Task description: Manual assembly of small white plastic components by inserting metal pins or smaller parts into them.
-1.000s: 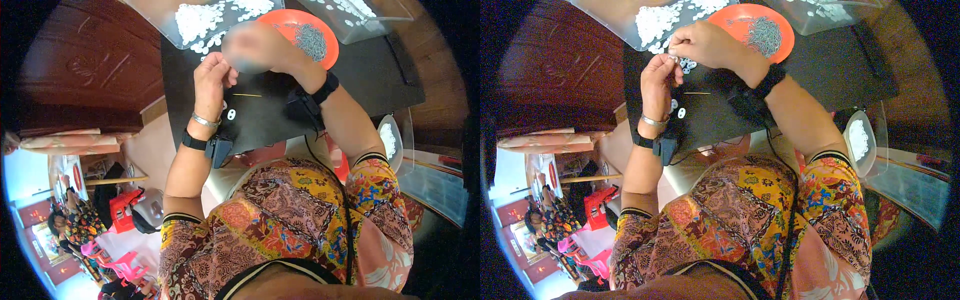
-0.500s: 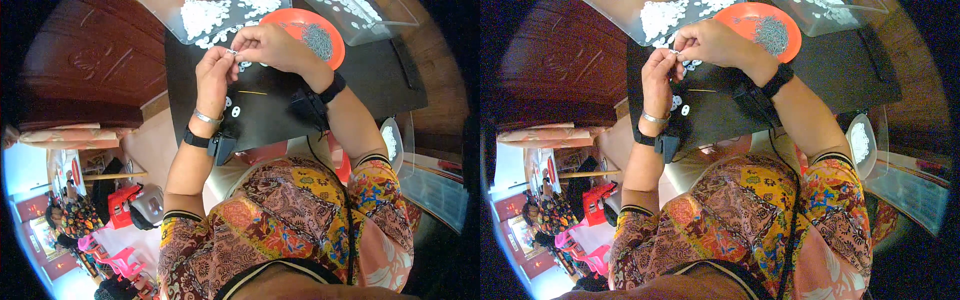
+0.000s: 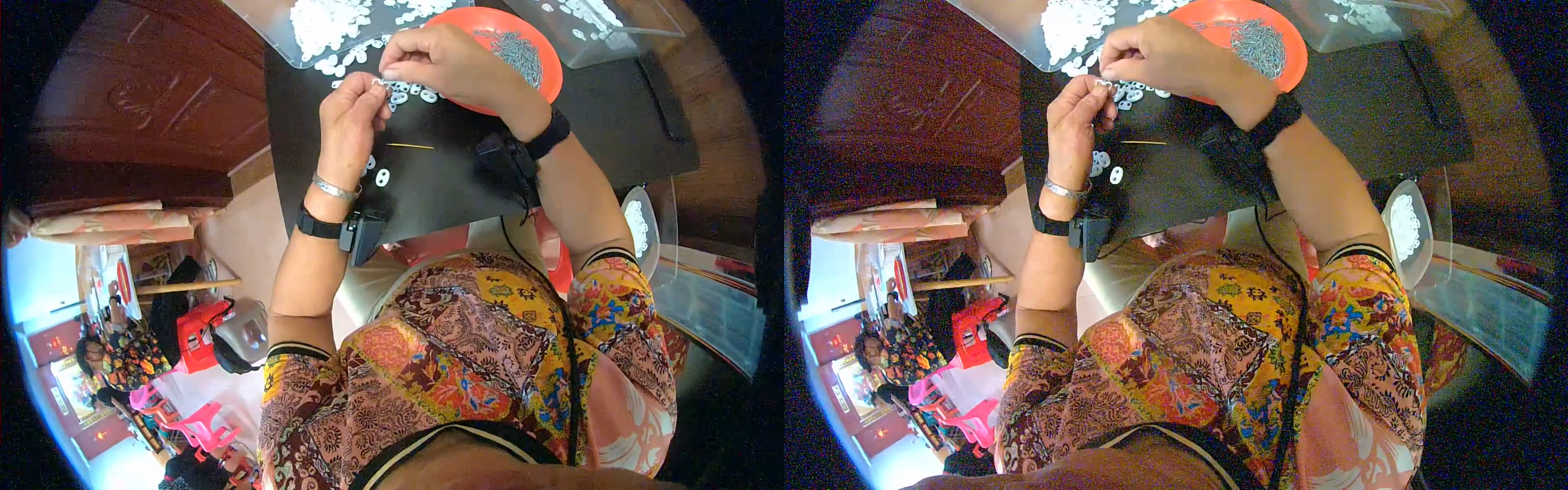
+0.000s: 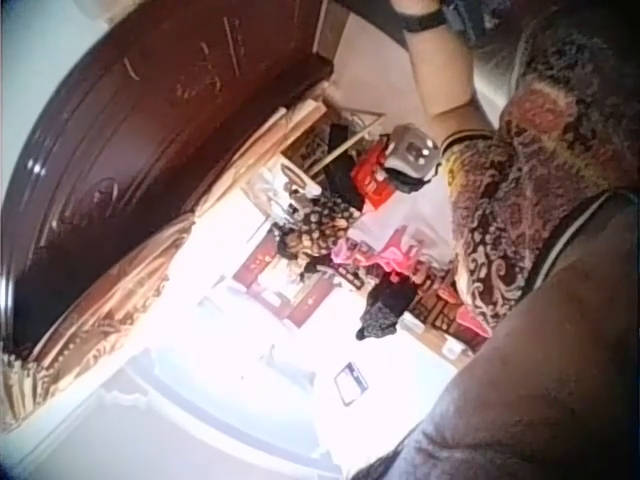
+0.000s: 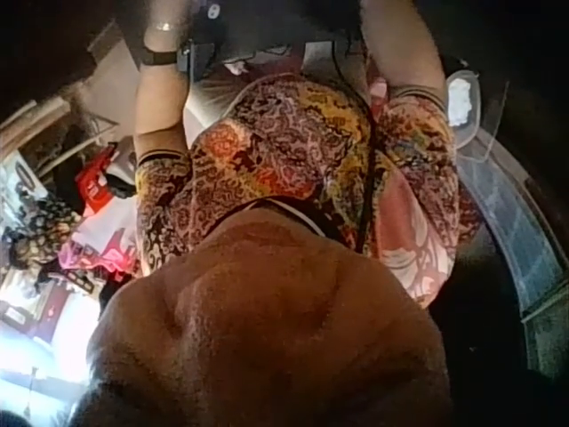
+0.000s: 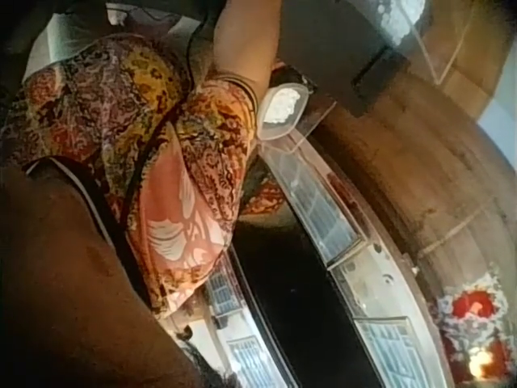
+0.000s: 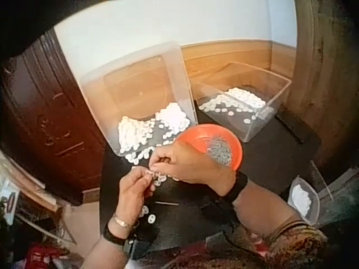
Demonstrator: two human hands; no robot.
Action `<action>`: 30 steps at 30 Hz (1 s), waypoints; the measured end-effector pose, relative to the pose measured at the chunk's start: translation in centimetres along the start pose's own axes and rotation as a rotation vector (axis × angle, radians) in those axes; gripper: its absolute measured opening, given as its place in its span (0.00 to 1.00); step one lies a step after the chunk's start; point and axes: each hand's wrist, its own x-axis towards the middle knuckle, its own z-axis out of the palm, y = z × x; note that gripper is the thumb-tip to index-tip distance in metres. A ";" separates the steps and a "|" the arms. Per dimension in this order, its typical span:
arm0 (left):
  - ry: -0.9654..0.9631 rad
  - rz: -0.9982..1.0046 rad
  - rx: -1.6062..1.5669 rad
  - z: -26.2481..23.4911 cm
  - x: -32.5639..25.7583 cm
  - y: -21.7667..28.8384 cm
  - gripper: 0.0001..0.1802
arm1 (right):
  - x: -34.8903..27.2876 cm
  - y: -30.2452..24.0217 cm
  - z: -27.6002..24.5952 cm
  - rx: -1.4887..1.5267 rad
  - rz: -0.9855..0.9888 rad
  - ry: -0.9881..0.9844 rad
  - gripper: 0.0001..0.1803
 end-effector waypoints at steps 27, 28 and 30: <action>0.088 0.043 -0.087 0.4 0.0 -0.4 0.09 | -0.1 -0.1 1.9 0.043 -0.018 0.113 0.08; 0.083 0.061 -0.092 0.4 0.0 -0.5 0.09 | -0.1 -0.2 1.8 0.053 -0.015 0.093 0.08; 0.099 0.058 -0.076 0.5 0.0 -0.3 0.09 | -0.1 -0.3 1.3 0.063 -0.013 0.072 0.08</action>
